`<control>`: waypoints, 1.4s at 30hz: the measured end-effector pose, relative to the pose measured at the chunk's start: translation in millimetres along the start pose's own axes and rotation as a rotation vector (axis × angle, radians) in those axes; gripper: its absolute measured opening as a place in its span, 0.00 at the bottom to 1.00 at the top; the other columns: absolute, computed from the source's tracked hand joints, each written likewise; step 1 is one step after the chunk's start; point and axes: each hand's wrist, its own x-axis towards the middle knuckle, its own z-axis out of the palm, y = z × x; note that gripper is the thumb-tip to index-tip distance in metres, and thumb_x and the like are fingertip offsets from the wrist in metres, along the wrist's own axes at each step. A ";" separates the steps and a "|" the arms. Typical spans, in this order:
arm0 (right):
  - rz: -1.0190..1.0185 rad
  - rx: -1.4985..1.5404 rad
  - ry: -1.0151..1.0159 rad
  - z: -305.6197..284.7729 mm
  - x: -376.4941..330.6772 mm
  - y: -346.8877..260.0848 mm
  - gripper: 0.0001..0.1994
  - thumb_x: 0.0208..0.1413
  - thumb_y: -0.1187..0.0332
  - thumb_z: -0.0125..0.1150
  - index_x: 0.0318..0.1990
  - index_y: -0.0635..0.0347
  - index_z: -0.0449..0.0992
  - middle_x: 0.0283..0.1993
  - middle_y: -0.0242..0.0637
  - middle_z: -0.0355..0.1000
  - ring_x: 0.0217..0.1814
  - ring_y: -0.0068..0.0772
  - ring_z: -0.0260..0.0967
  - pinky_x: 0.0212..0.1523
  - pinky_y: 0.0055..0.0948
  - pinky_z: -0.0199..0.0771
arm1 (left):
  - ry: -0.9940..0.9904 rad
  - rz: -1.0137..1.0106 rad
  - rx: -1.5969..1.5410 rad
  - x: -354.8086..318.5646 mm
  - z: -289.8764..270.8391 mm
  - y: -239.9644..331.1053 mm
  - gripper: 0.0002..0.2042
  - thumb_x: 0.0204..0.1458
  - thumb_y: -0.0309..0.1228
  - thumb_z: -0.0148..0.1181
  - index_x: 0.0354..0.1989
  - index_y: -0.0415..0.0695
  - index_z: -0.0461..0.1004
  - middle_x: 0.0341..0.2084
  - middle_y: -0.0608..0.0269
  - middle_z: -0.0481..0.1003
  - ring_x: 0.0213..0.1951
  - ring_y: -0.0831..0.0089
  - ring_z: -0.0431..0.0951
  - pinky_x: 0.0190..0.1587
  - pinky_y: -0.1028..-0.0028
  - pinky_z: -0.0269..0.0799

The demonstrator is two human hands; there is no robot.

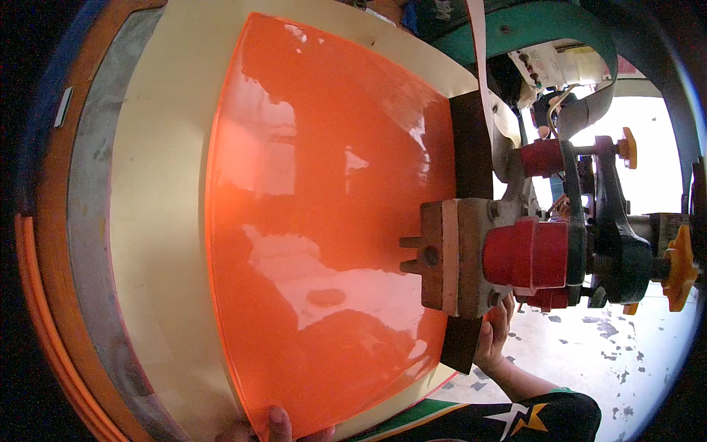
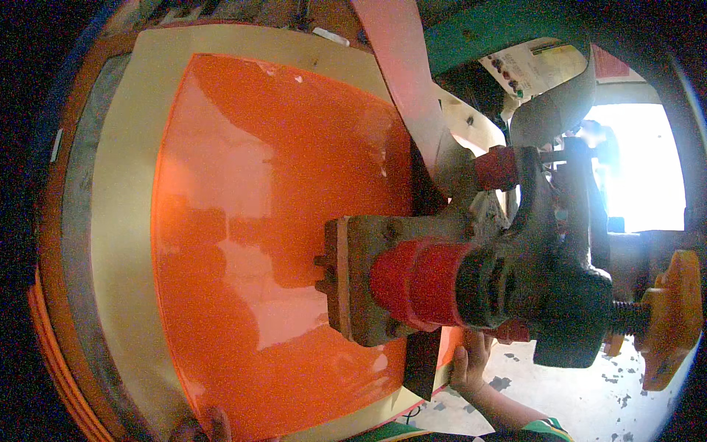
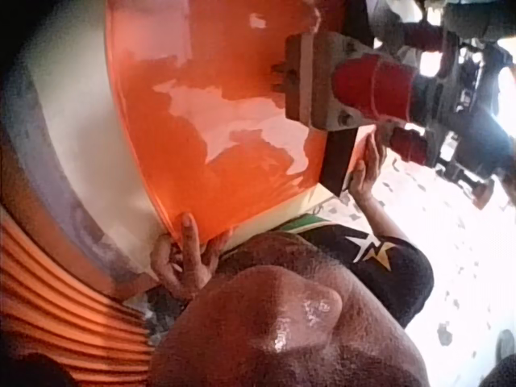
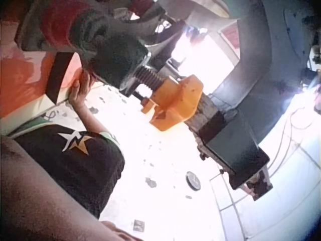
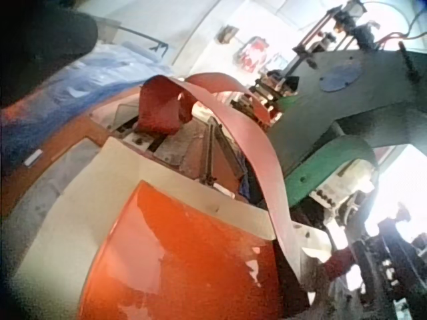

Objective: The person operates a heat-sealing machine to manufacture orange plastic report folders, placing white internal pages into the covers and pressing the machine to seal them.

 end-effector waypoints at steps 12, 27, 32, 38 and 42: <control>-0.042 -0.023 0.060 -5.0 14.4 -22.1 0.32 0.72 0.51 0.41 0.72 0.69 0.66 0.78 0.58 0.57 0.81 0.57 0.50 0.79 0.53 0.44 | 0.115 -0.015 0.023 -4.5 12.4 5.4 0.38 0.51 0.46 0.77 0.71 0.47 0.72 0.44 0.55 0.69 0.32 0.70 0.65 0.29 0.72 0.60; -0.175 -0.034 0.228 -3.5 23.4 -28.2 0.25 0.69 0.61 0.51 0.70 0.57 0.72 0.77 0.47 0.62 0.81 0.55 0.53 0.80 0.53 0.47 | 0.222 -0.239 0.110 5.2 22.1 29.9 0.35 0.49 0.54 0.73 0.63 0.45 0.80 0.45 0.53 0.70 0.49 0.54 0.72 0.55 0.57 0.71; -0.152 0.036 0.307 5.5 18.7 -19.9 0.24 0.70 0.59 0.53 0.69 0.55 0.73 0.75 0.45 0.65 0.80 0.53 0.56 0.78 0.53 0.50 | 0.341 -0.112 0.087 6.7 30.6 26.0 0.32 0.46 0.43 0.78 0.62 0.44 0.80 0.42 0.59 0.67 0.45 0.61 0.71 0.47 0.63 0.71; -0.155 0.114 0.508 13.9 17.4 -18.1 0.19 0.68 0.57 0.58 0.59 0.57 0.80 0.68 0.44 0.74 0.74 0.52 0.66 0.73 0.49 0.62 | 0.351 -0.105 0.110 8.8 31.5 23.7 0.28 0.50 0.42 0.79 0.60 0.47 0.82 0.42 0.64 0.70 0.44 0.68 0.72 0.39 0.68 0.72; -0.135 0.176 0.580 19.5 15.6 -14.1 0.17 0.66 0.57 0.62 0.54 0.58 0.82 0.64 0.44 0.77 0.71 0.48 0.69 0.71 0.47 0.65 | 0.347 -0.116 0.206 9.9 34.3 27.7 0.26 0.52 0.41 0.78 0.59 0.48 0.83 0.42 0.66 0.70 0.40 0.71 0.71 0.37 0.70 0.71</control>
